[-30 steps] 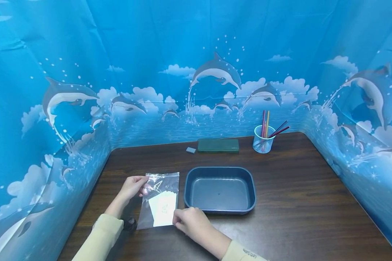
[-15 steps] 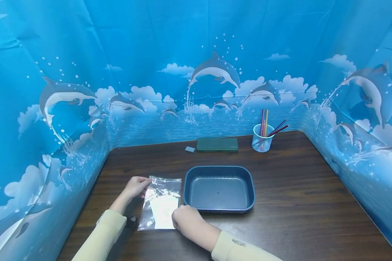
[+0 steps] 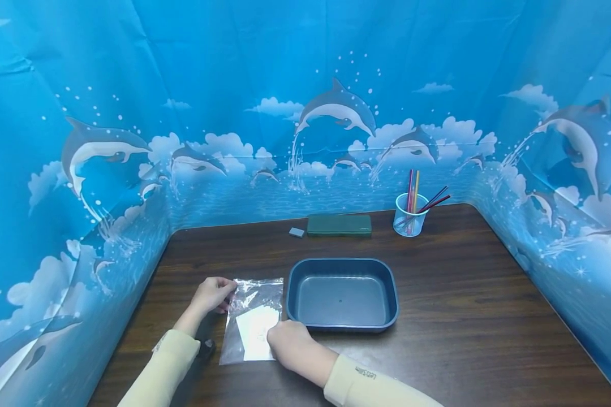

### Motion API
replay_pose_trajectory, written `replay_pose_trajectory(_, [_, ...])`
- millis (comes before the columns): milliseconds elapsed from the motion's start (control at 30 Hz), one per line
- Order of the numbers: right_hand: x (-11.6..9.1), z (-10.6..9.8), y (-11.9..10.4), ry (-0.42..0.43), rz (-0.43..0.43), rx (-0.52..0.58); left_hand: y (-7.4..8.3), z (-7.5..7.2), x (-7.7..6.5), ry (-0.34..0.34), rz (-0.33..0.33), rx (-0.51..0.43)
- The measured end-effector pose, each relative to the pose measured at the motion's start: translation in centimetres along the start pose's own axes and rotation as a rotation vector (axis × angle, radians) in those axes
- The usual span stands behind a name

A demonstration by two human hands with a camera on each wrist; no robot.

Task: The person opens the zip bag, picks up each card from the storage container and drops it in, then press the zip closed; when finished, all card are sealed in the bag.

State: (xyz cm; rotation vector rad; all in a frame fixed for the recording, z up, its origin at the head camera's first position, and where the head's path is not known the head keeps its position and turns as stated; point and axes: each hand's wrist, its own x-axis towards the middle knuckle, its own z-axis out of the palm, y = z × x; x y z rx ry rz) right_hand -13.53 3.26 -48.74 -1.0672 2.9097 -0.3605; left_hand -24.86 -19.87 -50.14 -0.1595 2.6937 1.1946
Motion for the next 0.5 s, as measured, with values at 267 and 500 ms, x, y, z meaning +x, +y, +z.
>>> replay_pose_trajectory(267, [-1.0, -1.7, 0.1, -0.024, -0.024, 0.102, 2.2, -0.8, -2.0, 0.248, 0.04, 0.297])
replay_pose_trajectory(500, [-1.9, -6.2, 1.2, 0.13, 0.091, 0.458, 6.6, -0.2, -4.7, 0.418, 0.181, 0.319])
